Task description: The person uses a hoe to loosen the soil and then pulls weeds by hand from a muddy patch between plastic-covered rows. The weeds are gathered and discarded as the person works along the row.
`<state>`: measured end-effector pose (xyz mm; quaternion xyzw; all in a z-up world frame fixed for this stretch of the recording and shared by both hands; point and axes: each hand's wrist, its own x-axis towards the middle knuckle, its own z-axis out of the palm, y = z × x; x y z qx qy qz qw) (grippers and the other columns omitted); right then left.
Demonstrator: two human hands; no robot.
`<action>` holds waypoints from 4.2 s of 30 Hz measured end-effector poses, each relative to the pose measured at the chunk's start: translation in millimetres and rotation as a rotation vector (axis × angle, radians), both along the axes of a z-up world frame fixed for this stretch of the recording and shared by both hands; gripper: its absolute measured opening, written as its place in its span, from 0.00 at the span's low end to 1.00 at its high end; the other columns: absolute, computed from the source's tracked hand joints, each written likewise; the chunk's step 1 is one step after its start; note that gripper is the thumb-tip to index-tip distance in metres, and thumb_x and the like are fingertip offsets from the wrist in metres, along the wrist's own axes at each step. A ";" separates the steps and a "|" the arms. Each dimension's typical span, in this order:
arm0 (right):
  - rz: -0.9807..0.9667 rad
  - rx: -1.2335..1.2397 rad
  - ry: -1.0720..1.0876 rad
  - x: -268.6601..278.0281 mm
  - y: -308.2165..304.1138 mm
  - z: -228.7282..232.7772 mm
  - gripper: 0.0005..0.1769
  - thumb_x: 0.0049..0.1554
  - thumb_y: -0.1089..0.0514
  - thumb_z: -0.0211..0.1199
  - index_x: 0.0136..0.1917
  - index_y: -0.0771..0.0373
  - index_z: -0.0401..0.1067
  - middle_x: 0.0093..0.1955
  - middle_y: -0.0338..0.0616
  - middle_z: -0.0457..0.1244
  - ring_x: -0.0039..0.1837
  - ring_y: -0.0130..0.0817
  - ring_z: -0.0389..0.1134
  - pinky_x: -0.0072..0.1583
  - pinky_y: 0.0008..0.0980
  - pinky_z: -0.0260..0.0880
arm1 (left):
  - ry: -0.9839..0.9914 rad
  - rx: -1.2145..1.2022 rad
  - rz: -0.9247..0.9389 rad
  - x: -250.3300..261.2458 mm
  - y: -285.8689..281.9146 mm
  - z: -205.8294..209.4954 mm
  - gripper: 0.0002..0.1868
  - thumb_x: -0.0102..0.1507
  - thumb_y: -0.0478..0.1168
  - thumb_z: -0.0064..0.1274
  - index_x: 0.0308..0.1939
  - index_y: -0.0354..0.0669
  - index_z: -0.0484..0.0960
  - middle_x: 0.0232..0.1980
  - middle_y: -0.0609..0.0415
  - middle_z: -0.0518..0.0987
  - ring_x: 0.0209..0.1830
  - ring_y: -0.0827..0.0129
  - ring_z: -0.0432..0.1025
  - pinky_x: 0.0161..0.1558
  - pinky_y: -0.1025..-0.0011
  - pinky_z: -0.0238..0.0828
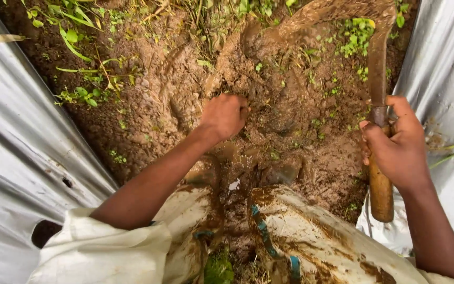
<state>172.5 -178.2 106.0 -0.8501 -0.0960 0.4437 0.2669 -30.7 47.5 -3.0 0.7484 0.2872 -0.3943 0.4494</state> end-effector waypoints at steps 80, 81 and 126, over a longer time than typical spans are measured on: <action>-0.133 0.375 -0.005 5.1 64.7 -35.8 0.15 0.70 0.71 0.44 0.65 0.57 0.48 0.37 0.49 0.48 0.30 0.36 0.51 0.29 0.33 0.54 | -0.866 0.571 0.351 15.7 150.1 35.5 0.04 0.66 0.29 0.55 0.40 0.42 0.80 0.37 0.56 0.82 0.30 0.76 0.75 0.31 0.86 0.80; -0.132 0.387 -0.004 6.1 61.6 -38.3 0.15 0.70 0.70 0.44 0.66 0.57 0.48 0.37 0.50 0.47 0.30 0.37 0.50 0.29 0.33 0.54 | -0.774 0.641 0.358 18.7 157.2 36.3 0.03 0.67 0.35 0.59 0.44 0.45 0.81 0.35 0.60 0.82 0.29 0.80 0.72 0.30 0.90 0.77; -0.245 0.272 -0.139 14.6 10.3 -22.2 0.12 0.65 0.72 0.55 0.57 0.61 0.57 0.28 0.48 0.55 0.22 0.36 0.55 0.25 0.36 0.59 | -0.907 0.915 -0.365 39.0 131.1 -4.1 0.19 0.58 0.27 0.56 0.53 0.39 0.85 0.45 0.47 0.79 0.41 0.61 0.75 0.28 0.71 0.80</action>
